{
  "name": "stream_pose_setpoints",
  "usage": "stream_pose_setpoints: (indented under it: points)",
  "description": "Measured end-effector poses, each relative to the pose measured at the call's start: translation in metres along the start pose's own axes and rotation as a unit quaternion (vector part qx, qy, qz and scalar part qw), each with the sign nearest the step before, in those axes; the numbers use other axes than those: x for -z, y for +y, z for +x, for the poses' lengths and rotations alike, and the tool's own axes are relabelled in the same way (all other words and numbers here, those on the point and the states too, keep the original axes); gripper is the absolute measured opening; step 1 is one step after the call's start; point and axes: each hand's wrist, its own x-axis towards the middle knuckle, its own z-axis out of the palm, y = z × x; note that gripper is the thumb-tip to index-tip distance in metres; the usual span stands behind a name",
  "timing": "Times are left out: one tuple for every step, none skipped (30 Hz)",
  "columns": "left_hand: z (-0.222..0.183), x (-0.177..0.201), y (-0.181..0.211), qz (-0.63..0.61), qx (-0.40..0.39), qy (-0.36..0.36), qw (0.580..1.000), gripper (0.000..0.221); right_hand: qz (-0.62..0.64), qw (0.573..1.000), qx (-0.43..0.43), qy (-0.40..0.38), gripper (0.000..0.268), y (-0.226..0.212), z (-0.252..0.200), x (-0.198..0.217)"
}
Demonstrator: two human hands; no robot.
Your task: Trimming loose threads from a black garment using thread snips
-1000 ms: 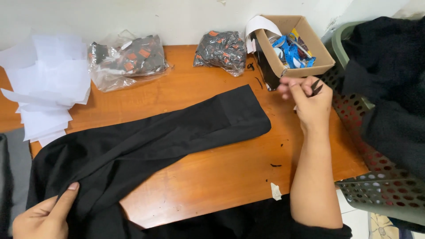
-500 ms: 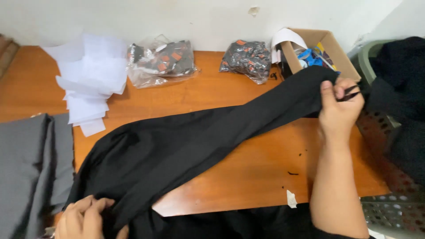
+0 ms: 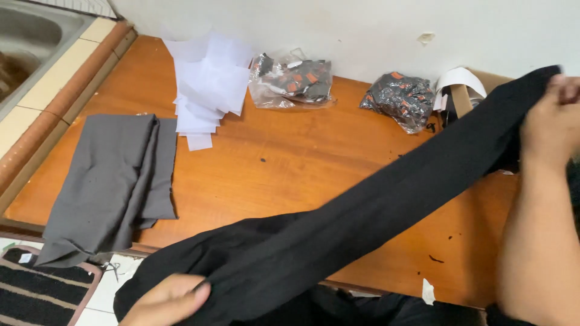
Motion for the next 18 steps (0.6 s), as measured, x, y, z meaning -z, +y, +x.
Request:
stream_pose_setpoints:
  points:
    - [-0.001, -0.022, 0.016, -0.001, -0.003, 0.002, 1.0, 0.029, 0.003, 1.0, 0.001, 0.001, 0.035, -0.019, -0.005, 0.003]
    - [0.0, -0.043, 0.033, -0.021, 0.045, 0.104, 0.993, 0.032, -0.006, 0.998, 0.07, -0.003, 0.02, -0.036, -0.011, 0.007]
    - [0.001, -0.064, 0.05, -0.041, 0.095, 0.202, 0.974, 0.04, -0.015, 0.99, 0.138, -0.007, 0.009, -0.053, -0.017, 0.011]
    - [0.007, -0.058, 0.038, -0.039, 0.091, 0.2, 0.975, 0.04, -0.016, 0.99, 0.138, -0.003, 0.009, -0.074, -0.024, 0.024]
    - [0.014, -0.052, 0.026, -0.033, 0.084, 0.242, 0.966, 0.033, 0.025, 0.984, 0.176, -0.007, 0.015, -0.094, -0.032, 0.036]
    - [0.02, -0.047, 0.01, -0.031, 0.082, 0.285, 0.955, 0.036, 0.069, 0.974, 0.216, -0.017, 0.023, -0.115, -0.042, 0.047]
    - [0.02, -0.049, 0.009, -0.035, 0.084, 0.285, 0.954, 0.036, 0.069, 0.973, 0.22, -0.021, 0.023, -0.146, -0.052, 0.066]
    - [0.019, -0.05, 0.007, -0.008, 0.08, 0.279, 0.957, 0.038, 0.151, 0.957, 0.236, -0.077, 0.025, -0.176, -0.064, 0.088]
    - [0.018, -0.051, 0.005, 0.019, 0.075, 0.271, 0.959, 0.04, 0.233, 0.931, 0.25, -0.132, 0.029, -0.206, -0.076, 0.112]
    - [0.017, -0.052, 0.004, 0.047, 0.07, 0.264, 0.961, 0.043, 0.313, 0.895, 0.26, -0.184, 0.032, -0.228, -0.084, 0.123]
    - [0.016, -0.053, 0.002, 0.075, 0.065, 0.256, 0.962, 0.045, 0.391, 0.849, 0.267, -0.234, 0.036, -0.248, -0.095, 0.135]
    - [0.015, -0.054, 0.002, 0.105, 0.059, 0.246, 0.962, 0.047, 0.465, 0.795, 0.27, -0.28, 0.039, -0.27, -0.108, 0.148]
    - [0.016, -0.054, 0.001, 0.103, 0.063, 0.248, 0.961, 0.047, 0.466, 0.794, 0.269, -0.284, 0.039, -0.276, -0.119, 0.147]
    - [0.017, -0.053, -0.001, 0.095, 0.058, 0.218, 0.97, 0.048, 0.499, 0.744, 0.286, -0.339, 0.039, -0.283, -0.13, 0.146]
    - [0.018, -0.053, -0.002, 0.087, 0.054, 0.189, 0.977, 0.048, 0.529, 0.69, 0.3, -0.393, 0.041, -0.29, -0.141, 0.146]
    - [0.017, -0.053, -0.003, 0.086, 0.056, 0.189, 0.977, 0.048, 0.53, 0.689, 0.299, -0.394, 0.041, -0.293, -0.148, 0.144]
    - [0.016, -0.052, -0.004, 0.062, -0.01, 0.093, 0.994, 0.044, 0.527, 0.666, 0.29, -0.441, 0.038, -0.296, -0.155, 0.142]
    - [0.016, -0.051, -0.004, 0.038, -0.078, -0.004, 0.996, 0.041, 0.523, 0.641, 0.283, -0.485, 0.036, -0.301, -0.161, 0.14]
